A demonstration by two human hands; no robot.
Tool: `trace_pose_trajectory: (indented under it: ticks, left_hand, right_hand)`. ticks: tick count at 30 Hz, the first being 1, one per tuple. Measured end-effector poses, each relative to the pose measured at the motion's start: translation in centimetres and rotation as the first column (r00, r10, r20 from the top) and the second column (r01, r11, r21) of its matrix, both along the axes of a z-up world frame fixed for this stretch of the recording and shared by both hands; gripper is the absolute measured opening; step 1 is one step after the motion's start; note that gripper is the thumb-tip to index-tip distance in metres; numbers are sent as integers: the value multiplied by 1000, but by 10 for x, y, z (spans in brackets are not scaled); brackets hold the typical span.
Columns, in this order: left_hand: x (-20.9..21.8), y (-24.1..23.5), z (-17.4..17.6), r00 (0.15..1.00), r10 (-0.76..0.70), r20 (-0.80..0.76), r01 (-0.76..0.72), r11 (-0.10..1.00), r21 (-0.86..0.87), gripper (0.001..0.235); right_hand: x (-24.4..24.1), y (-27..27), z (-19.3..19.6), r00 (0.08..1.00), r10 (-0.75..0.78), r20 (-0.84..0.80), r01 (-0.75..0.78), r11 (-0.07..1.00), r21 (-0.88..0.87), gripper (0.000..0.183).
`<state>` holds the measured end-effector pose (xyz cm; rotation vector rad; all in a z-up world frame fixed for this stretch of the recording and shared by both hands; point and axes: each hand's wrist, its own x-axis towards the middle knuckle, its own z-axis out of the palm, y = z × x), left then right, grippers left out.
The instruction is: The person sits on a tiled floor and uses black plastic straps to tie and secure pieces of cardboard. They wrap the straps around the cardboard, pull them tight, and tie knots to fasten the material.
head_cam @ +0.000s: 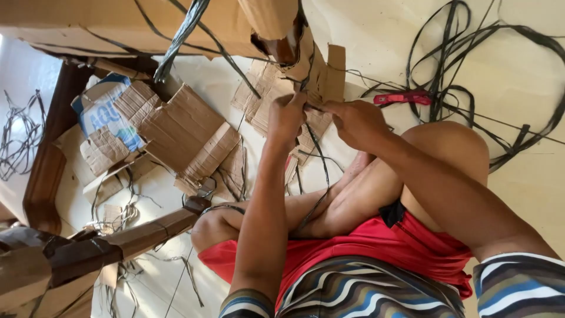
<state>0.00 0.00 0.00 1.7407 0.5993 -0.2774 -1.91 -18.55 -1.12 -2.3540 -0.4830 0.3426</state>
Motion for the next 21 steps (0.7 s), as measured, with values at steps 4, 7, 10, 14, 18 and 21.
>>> trace_pose_trajectory:
  ticks: [4,7,10,14,18,21]
  left_hand:
    - [-21,-12,60,996,32,-87,-51,974,-219,35]
    - [-25,-11,48,992,107,-67,-124,922,-365,24]
    - [-23,-15,11,971,239,11,-210,876,-433,19]
    - [-19,-25,-23,912,361,193,-255,870,-423,19]
    - [-28,-33,-10,867,397,302,-268,882,-388,22]
    - [-28,-29,-24,824,387,413,-247,902,-353,12]
  right_hand:
    - [3,4,-6,999,-48,18,48,998,35,35]
    - [3,6,-7,998,-60,37,57,996,69,33]
    - [3,5,-12,988,-100,117,90,992,86,31]
    - [11,8,-4,844,-250,475,61,924,378,40]
    - [7,19,12,711,-105,695,-65,975,213,37]
    - [5,19,26,790,-95,605,-67,969,240,37]
